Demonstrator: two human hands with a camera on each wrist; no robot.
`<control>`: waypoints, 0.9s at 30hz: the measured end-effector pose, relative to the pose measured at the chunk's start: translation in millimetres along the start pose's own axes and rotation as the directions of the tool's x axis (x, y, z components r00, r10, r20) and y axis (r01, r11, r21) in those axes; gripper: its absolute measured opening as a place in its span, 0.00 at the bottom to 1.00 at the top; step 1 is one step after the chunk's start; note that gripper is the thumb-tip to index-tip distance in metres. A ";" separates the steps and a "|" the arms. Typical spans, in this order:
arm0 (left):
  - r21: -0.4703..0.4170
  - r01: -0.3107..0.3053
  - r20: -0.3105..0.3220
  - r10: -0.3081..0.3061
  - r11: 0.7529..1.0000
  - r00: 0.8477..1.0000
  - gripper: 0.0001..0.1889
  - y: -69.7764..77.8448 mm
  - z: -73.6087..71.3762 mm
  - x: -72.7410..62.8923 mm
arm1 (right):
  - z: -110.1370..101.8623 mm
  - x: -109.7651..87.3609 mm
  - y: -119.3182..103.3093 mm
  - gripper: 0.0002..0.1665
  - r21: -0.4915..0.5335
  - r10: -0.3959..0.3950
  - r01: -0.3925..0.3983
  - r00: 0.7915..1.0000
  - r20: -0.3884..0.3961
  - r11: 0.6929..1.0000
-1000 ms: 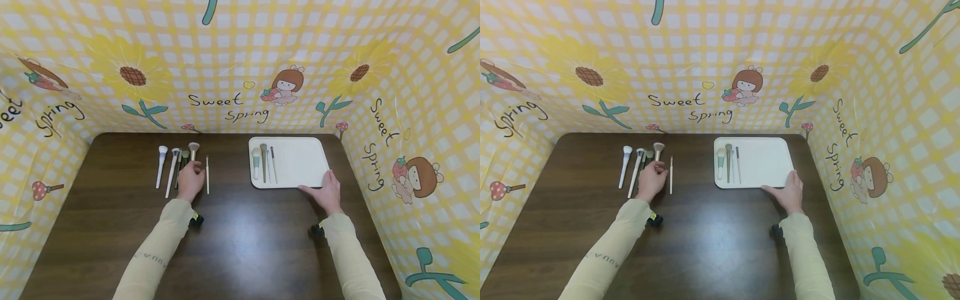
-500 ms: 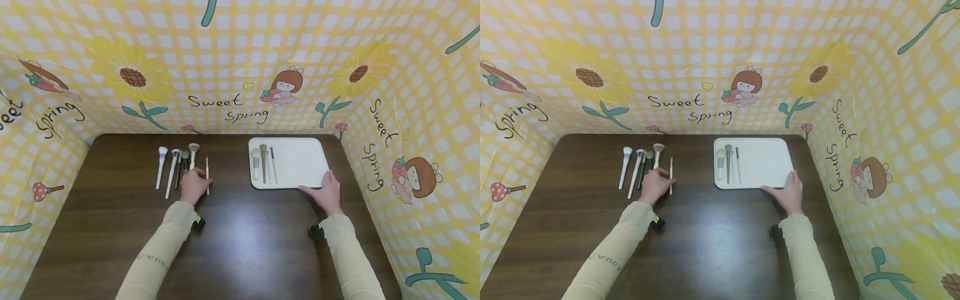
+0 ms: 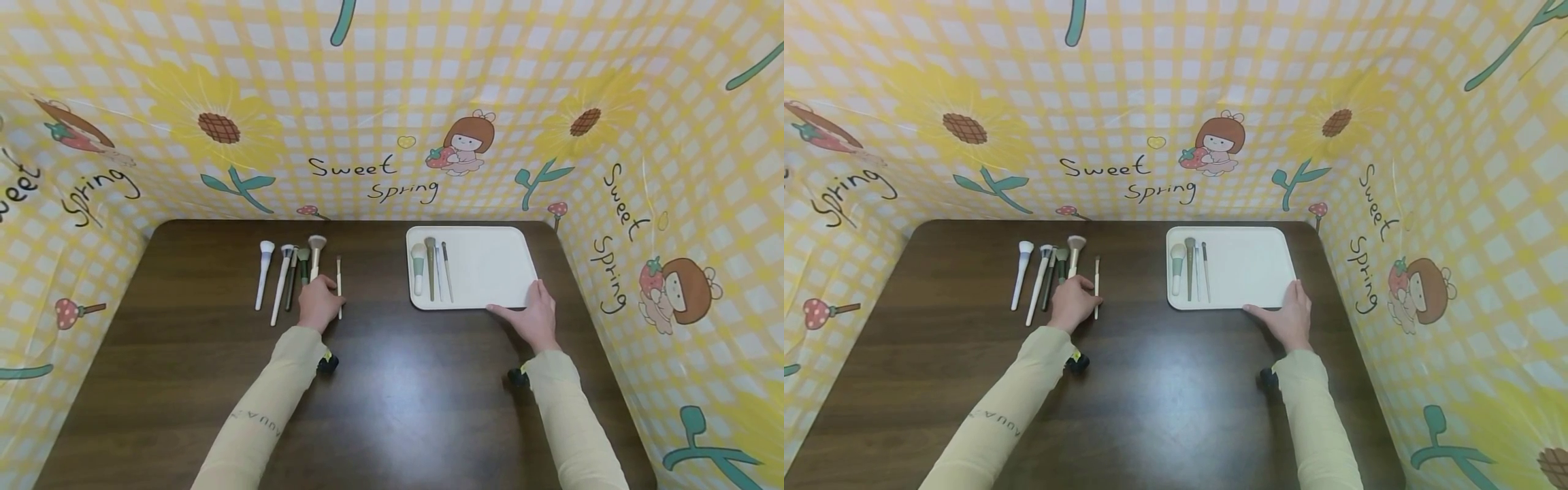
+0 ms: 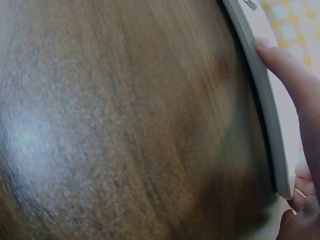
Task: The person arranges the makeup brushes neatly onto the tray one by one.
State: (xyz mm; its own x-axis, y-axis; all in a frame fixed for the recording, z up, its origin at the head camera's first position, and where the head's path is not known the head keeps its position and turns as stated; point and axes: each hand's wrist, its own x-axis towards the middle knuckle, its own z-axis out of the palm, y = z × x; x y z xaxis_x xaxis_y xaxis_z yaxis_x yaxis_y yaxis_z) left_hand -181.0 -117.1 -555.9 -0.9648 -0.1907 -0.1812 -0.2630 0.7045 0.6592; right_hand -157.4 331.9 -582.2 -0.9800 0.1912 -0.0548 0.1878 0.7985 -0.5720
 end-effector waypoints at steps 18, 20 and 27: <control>0.086 -0.043 0.011 0.042 0.995 0.999 0.14 0.7 5.3 2.1 | -0.4 -0.4 0.0 0.83 -0.004 0.000 0.000 1.000 0.013 1.000; 0.087 -0.048 0.020 0.046 0.995 0.999 0.18 0.8 5.5 2.1 | -0.9 -0.1 -0.2 0.83 -0.002 -0.003 0.003 1.000 0.012 1.000; 0.082 -0.041 0.029 0.039 0.996 0.999 0.19 0.8 4.7 1.5 | -2.0 -0.2 -0.7 0.83 0.002 -0.018 0.018 1.000 0.003 1.000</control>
State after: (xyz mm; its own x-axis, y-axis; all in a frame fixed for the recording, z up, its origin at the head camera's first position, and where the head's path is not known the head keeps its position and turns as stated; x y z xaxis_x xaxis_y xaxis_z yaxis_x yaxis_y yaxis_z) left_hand -182.6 -113.6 -559.1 -0.9738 -0.1430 -0.1768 -0.2221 0.7654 0.6041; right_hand -157.2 332.4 -580.2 -0.9835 0.1749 -0.0471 0.1699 0.8004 -0.5749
